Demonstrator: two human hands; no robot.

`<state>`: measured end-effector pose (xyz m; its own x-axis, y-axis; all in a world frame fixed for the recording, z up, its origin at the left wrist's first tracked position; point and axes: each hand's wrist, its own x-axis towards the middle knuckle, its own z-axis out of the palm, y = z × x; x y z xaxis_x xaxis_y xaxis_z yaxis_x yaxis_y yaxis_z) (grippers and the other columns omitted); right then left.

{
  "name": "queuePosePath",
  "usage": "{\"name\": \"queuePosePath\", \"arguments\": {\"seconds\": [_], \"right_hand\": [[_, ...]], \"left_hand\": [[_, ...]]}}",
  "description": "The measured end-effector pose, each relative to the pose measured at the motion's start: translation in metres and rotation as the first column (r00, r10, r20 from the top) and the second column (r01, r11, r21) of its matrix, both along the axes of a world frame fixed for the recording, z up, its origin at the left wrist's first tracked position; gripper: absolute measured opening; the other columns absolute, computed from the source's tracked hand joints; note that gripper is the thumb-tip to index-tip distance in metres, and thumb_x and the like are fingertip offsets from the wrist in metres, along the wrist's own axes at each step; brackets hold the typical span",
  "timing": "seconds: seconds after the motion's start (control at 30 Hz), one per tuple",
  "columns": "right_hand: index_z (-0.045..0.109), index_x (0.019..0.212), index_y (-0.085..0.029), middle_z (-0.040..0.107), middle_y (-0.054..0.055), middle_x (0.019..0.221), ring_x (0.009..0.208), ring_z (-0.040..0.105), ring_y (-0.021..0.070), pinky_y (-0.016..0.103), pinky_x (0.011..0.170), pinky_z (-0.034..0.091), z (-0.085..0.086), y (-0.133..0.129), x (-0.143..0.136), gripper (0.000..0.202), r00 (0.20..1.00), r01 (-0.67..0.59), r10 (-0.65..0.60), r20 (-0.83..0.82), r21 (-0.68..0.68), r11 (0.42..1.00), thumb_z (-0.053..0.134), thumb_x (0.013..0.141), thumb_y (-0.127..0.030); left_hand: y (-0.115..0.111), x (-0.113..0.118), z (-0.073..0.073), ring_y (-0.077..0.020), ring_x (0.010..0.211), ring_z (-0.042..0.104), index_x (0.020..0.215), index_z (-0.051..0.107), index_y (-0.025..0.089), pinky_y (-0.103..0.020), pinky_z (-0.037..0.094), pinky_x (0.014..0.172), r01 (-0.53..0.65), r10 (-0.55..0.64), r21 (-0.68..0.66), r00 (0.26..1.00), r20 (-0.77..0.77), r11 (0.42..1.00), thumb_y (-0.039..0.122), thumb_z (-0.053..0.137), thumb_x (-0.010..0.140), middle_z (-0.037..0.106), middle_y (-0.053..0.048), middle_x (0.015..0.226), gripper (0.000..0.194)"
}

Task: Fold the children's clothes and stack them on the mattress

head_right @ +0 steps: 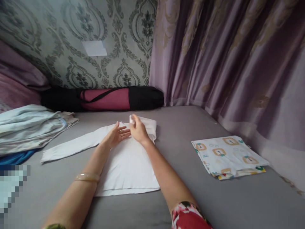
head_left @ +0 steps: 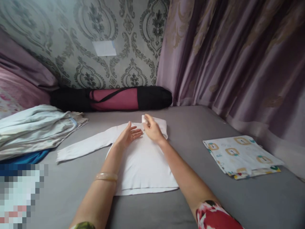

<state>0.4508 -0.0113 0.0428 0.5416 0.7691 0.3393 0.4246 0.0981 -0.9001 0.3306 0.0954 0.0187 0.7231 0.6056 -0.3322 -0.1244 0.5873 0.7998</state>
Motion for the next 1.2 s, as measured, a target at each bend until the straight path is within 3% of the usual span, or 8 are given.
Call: {"name": "queuePosePath", "arguments": {"seconds": [0.1, 0.2, 0.43, 0.57, 0.67, 0.87, 1.0, 1.2], "right_hand": [[0.049, 0.137, -0.018, 0.056, 0.012, 0.137, 0.125, 0.054, 0.0198, 0.031, 0.099, 0.045, -0.013, 0.000, -0.014, 0.049, 0.956, -0.262, 0.281, 0.084, -0.185, 0.947, 0.054, 0.089, -0.025], [0.056, 0.130, -0.017, 0.060, 0.011, 0.134, 0.124, 0.055, 0.0188, 0.033, 0.102, 0.043, -0.016, -0.002, -0.007, 0.041, 0.943, -0.295, 0.319, 0.095, -0.199, 0.934, 0.051, 0.091, -0.026], [0.064, 0.114, -0.013, 0.070, 0.013, 0.115, 0.107, 0.065, 0.0164, 0.035, 0.098, 0.046, -0.015, -0.016, 0.070, 0.030, 0.993, 0.092, -0.093, -0.071, -0.014, 0.996, 0.049, 0.091, -0.026], [0.063, 0.117, -0.013, 0.069, 0.013, 0.118, 0.109, 0.064, 0.0161, 0.034, 0.098, 0.045, -0.021, -0.030, 0.098, 0.033, 0.943, 0.332, -0.334, -0.001, -0.118, 0.936, 0.043, 0.093, -0.024], [0.062, 0.122, -0.013, 0.066, 0.013, 0.123, 0.116, 0.060, 0.0178, 0.033, 0.102, 0.042, -0.024, -0.033, 0.094, 0.037, 0.919, 0.390, -0.358, 0.163, -0.268, 0.881, 0.040, 0.094, -0.022], [0.046, 0.140, -0.007, 0.047, 0.016, 0.145, 0.136, 0.041, 0.0200, 0.031, 0.112, 0.029, -0.027, -0.025, 0.059, 0.047, 0.891, 0.313, -0.068, 0.449, -0.498, 0.809, 0.032, 0.096, -0.020], [0.033, 0.147, -0.004, 0.025, 0.017, 0.157, 0.146, 0.017, 0.0267, 0.044, 0.117, 0.014, -0.034, -0.025, 0.043, 0.056, 0.837, 0.326, 0.062, 0.544, -0.587, 0.741, 0.027, 0.100, -0.033], [0.023, 0.151, -0.002, 0.016, 0.017, 0.159, 0.148, 0.009, 0.0268, 0.045, 0.118, 0.006, -0.044, -0.029, 0.038, 0.067, 0.803, 0.368, 0.090, 0.589, -0.608, 0.703, 0.021, 0.100, -0.045]], "left_hand": [[0.000, 0.002, -0.001, -0.0235, 0.083, 0.071, 0.095, 0.059, 0.011, -0.035, 0.058, 0.077, 0.037, -0.037, -0.007, 0.999, 0.020, 0.999, 0.055, 0.034, 0.096, 0.069, -0.015, 0.086, 0.051], [0.001, 0.002, -0.007, -0.0218, 0.084, 0.070, 0.091, 0.061, 0.013, -0.034, 0.057, 0.078, 0.032, -0.033, 0.057, 0.999, 0.008, 0.998, 0.043, 0.050, 0.094, 0.071, -0.012, 0.085, 0.033], [0.006, 0.002, -0.016, -0.0148, 0.074, 0.068, 0.092, 0.064, 0.012, -0.026, 0.057, 0.071, -0.121, 0.139, 0.226, 0.988, -0.067, 0.967, 0.019, 0.071, 0.071, 0.072, -0.007, 0.086, 0.024], [0.012, 0.000, -0.013, -0.0126, 0.065, 0.064, 0.077, 0.060, 0.013, -0.023, 0.054, 0.064, -0.229, 0.285, 0.313, 0.947, -0.147, 0.922, 0.015, 0.068, 0.059, 0.065, 0.000, 0.069, 0.019], [0.014, -0.002, -0.011, -0.0118, 0.058, 0.059, 0.082, 0.058, 0.014, -0.022, 0.050, 0.058, -0.264, 0.374, 0.402, 0.900, -0.224, 0.877, 0.015, 0.062, 0.057, 0.058, 0.003, 0.063, 0.025], [0.010, -0.010, -0.010, -0.0099, 0.049, 0.047, 0.135, 0.045, 0.016, -0.020, 0.040, 0.050, -0.136, 0.454, 0.716, 0.849, -0.273, 0.685, 0.021, 0.056, 0.063, 0.048, 0.007, 0.064, 0.073], [0.010, -0.015, -0.009, -0.0153, 0.063, 0.053, 0.116, 0.066, 0.017, -0.026, 0.045, 0.065, 0.089, 0.443, 0.861, 0.828, -0.343, 0.501, 0.023, 0.051, 0.068, 0.054, 0.001, 0.068, 0.051], [0.017, -0.013, -0.016, -0.0236, 0.090, 0.062, 0.108, 0.071, 0.015, -0.033, 0.046, 0.087, 0.222, 0.496, 0.895, 0.768, -0.405, 0.388, 0.028, 0.049, 0.078, 0.069, -0.009, 0.097, 0.040]]}}
